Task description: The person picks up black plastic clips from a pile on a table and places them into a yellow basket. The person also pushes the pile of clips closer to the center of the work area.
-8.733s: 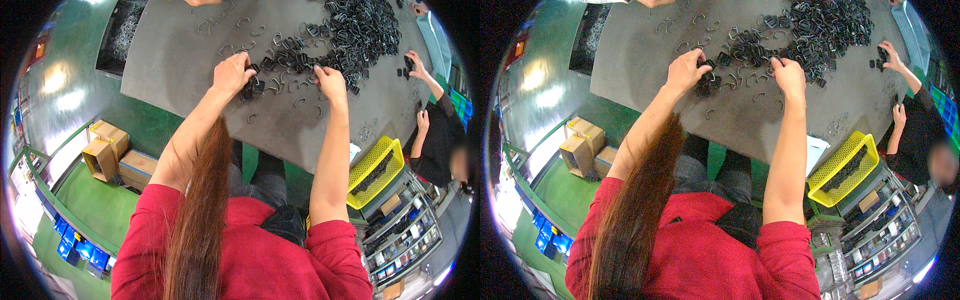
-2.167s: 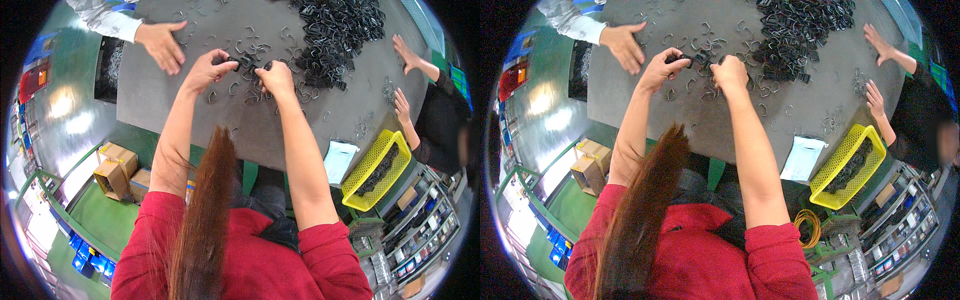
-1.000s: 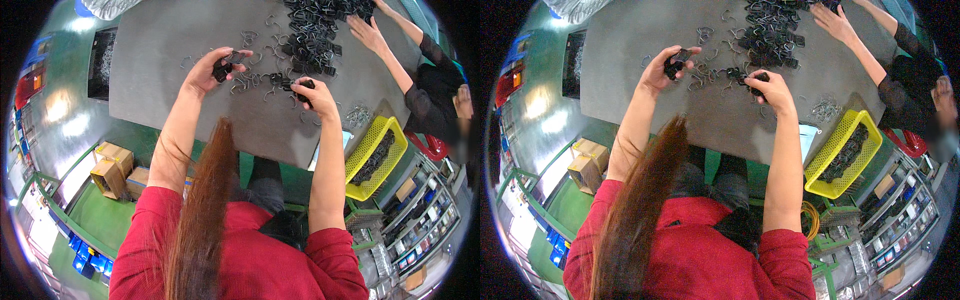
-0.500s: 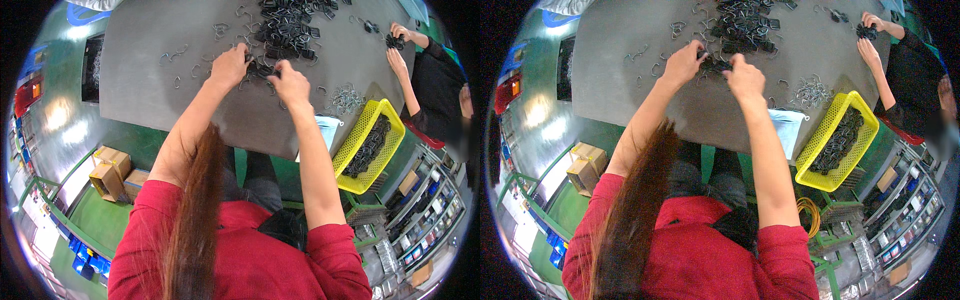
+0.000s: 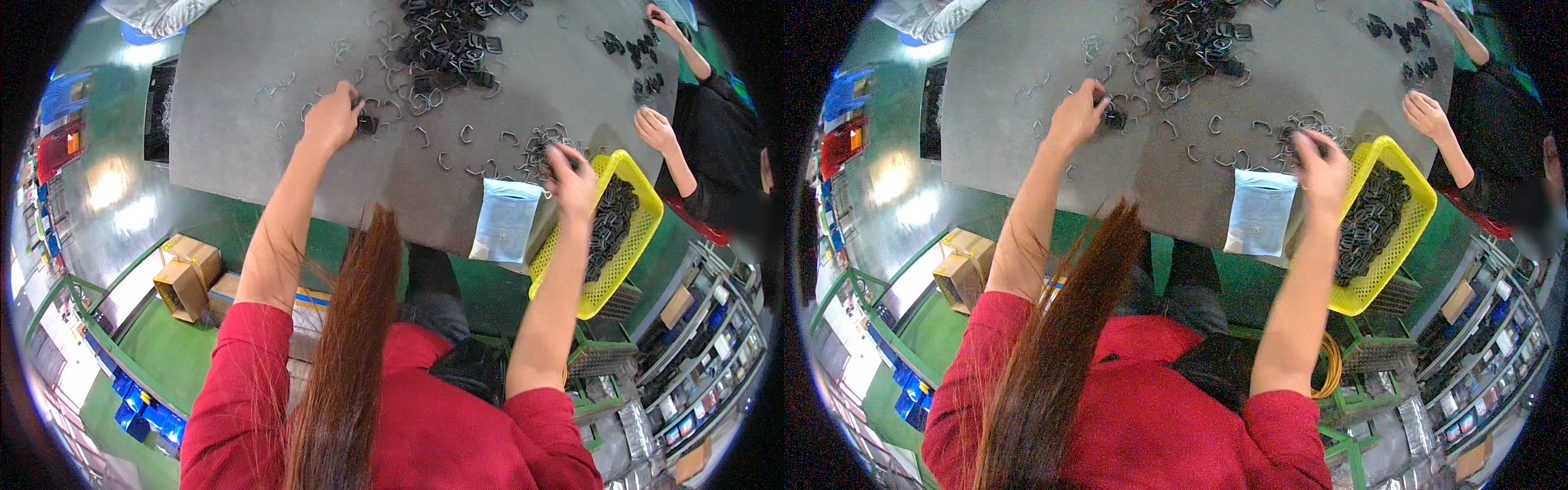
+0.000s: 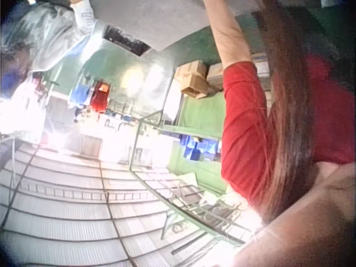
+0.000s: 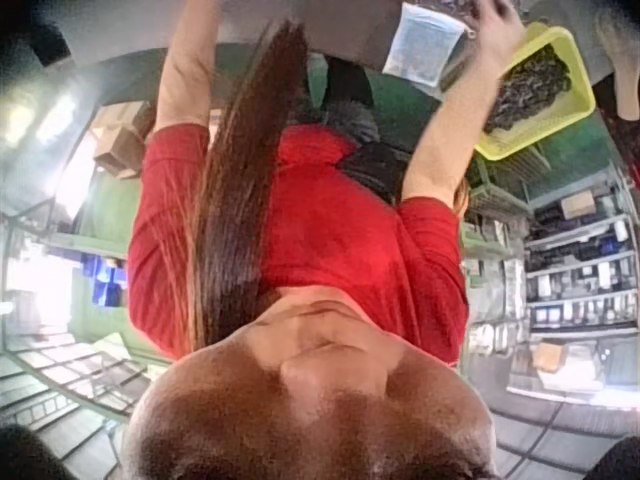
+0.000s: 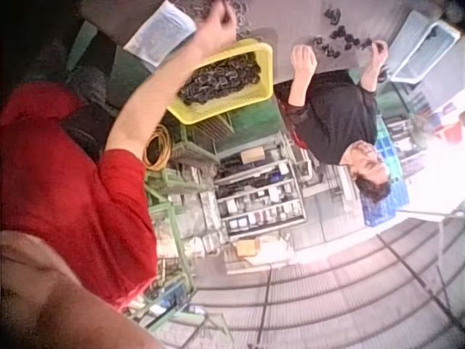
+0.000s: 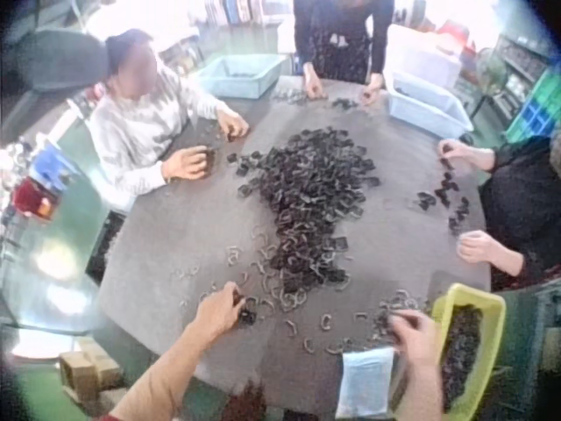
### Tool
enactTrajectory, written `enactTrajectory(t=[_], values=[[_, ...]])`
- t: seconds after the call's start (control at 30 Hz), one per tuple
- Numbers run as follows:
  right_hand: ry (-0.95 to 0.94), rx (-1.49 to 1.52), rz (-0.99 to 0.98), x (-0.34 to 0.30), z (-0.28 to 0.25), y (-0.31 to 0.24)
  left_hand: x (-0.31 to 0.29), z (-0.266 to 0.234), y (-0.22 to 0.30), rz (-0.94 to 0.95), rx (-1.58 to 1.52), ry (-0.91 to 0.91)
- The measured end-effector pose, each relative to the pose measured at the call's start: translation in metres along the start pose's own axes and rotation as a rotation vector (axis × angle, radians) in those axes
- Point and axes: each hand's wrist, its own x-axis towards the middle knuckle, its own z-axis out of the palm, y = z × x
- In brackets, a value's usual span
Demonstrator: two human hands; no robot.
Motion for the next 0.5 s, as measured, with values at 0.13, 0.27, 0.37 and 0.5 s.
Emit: enactTrajectory(t=[0.13, 0.27, 0.37, 0.5], values=[[0.411, -0.193, 0.011, -0.012, -0.127, 0.035, -0.032, 0.022, 0.011, -0.136, 0.100, -0.001], [0.444, -0.871, -0.118, -0.011, -0.167, 0.076, -0.033, 0.035, 0.025, -0.197, 0.076, -0.015], [0.564, -0.924, -0.523, -0.014, -0.113, 0.047, -0.027, 0.039, 0.003, -0.125, -0.067, -0.067], [0.311, -0.657, -0.794, 0.017, -0.024, 0.045, -0.020, 0.046, -0.011, -0.148, -0.162, -0.067]])
